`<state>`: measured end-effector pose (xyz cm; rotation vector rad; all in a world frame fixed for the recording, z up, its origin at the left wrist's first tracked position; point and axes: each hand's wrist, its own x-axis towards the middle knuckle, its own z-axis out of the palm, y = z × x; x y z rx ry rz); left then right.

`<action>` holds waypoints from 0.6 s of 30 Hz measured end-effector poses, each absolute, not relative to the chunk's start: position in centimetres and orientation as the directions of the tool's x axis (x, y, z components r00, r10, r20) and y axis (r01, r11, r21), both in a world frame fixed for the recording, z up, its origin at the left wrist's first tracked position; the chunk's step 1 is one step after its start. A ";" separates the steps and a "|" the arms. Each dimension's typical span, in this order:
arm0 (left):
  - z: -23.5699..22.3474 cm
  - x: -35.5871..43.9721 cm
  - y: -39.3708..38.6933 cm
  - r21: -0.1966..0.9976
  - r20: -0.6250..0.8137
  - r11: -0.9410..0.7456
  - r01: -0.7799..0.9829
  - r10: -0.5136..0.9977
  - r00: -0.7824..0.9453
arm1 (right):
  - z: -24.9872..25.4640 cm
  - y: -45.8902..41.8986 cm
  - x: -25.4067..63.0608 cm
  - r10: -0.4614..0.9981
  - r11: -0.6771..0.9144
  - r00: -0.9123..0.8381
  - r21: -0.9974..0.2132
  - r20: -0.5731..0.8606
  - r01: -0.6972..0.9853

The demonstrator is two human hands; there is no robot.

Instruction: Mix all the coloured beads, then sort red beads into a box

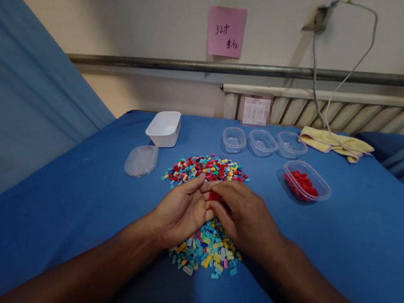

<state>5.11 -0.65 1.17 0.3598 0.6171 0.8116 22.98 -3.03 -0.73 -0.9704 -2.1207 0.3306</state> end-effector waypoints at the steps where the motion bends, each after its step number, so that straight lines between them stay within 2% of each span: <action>1: 1.0 5.1 -0.7 0.539 -0.352 0.641 -0.547 0.761 0.545 | -0.7 -3.1 23.0 0.725 0.685 -0.437 -0.492 0.532 0.538; 4: 0.6 5.3 -1.0 0.607 -0.308 0.623 -0.493 0.757 0.576 | -0.7 -3.2 22.8 0.733 0.678 -0.478 -0.467 0.484 0.567; 8: 0.3 5.5 -1.5 0.674 -0.237 0.567 -0.473 0.773 0.589 | -0.6 -3.3 22.7 0.776 0.630 -0.484 -0.510 0.403 0.585; 18: 0.3 5.7 -2.3 0.665 -0.320 0.582 -0.469 0.789 0.525 | -1.6 -4.0 23.8 0.733 0.681 -0.493 -0.514 0.470 0.522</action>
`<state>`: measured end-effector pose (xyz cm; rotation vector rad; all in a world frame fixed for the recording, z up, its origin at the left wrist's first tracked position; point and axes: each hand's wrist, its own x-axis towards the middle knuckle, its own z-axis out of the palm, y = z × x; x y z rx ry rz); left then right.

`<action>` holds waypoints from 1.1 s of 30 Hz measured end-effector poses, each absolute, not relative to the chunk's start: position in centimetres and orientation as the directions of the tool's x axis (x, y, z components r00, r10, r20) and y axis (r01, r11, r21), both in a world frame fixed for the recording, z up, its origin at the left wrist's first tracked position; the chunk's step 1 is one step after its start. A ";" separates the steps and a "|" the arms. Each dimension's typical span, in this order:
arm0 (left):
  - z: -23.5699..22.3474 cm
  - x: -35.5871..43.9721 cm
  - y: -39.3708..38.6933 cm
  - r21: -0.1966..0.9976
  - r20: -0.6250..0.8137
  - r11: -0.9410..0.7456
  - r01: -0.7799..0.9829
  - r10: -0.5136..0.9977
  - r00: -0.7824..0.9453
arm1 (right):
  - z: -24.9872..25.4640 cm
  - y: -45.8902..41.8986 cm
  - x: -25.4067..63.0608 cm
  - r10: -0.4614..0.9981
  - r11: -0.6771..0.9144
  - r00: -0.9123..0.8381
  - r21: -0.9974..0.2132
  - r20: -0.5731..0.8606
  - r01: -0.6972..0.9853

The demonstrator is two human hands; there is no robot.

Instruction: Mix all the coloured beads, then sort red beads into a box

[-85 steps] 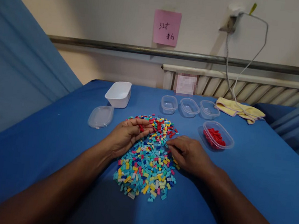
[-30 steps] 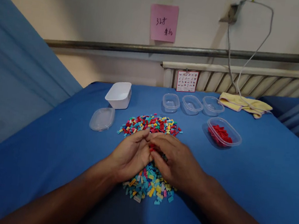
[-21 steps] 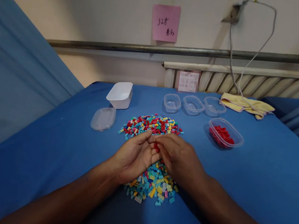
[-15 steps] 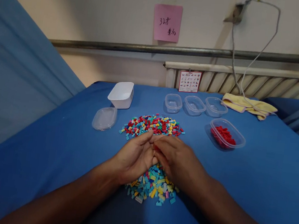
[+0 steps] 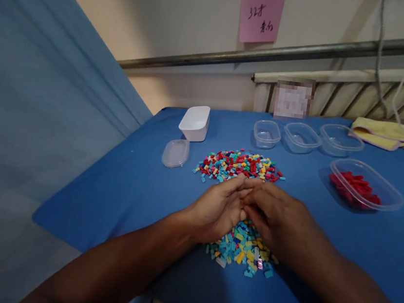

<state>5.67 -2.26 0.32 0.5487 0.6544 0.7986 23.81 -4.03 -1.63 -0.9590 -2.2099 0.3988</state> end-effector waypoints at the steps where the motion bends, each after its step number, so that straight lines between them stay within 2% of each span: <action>1: 0.4 5.7 -2.3 0.668 -0.328 0.582 -0.464 0.790 0.518 | -1.7 -4.1 23.9 0.722 0.692 -0.496 -0.505 0.482 0.517; 8: 1.1 5.3 -1.8 0.688 -0.363 0.561 -0.460 0.815 0.451 | -1.7 -4.0 23.4 0.767 0.641 -0.489 -0.528 0.415 0.557; 18: 1.9 5.4 -2.0 0.735 -0.280 0.484 -0.475 0.854 0.438 | -0.7 -3.7 22.8 0.804 0.586 -0.350 -0.542 0.481 0.602; 25: 1.6 5.1 -1.4 0.752 -0.264 0.464 -0.468 0.863 0.431 | -0.6 -2.6 23.1 0.863 0.505 -0.290 -0.713 0.414 0.485; 28: 1.7 4.7 -0.9 0.815 -0.216 0.372 -0.445 0.907 0.362 | 0.3 -1.6 25.7 0.904 0.423 -0.166 -0.763 0.394 0.488; 30: 1.7 4.3 -0.3 0.880 -0.154 0.262 -0.397 0.947 0.283 | 1.2 -1.0 28.7 0.906 0.358 -0.035 -0.718 0.422 0.596; 33: 1.7 3.6 0.5 0.966 -0.039 0.080 -0.247 0.985 0.167 | 2.0 -0.2 33.8 0.848 0.154 0.158 -0.521 0.506 0.839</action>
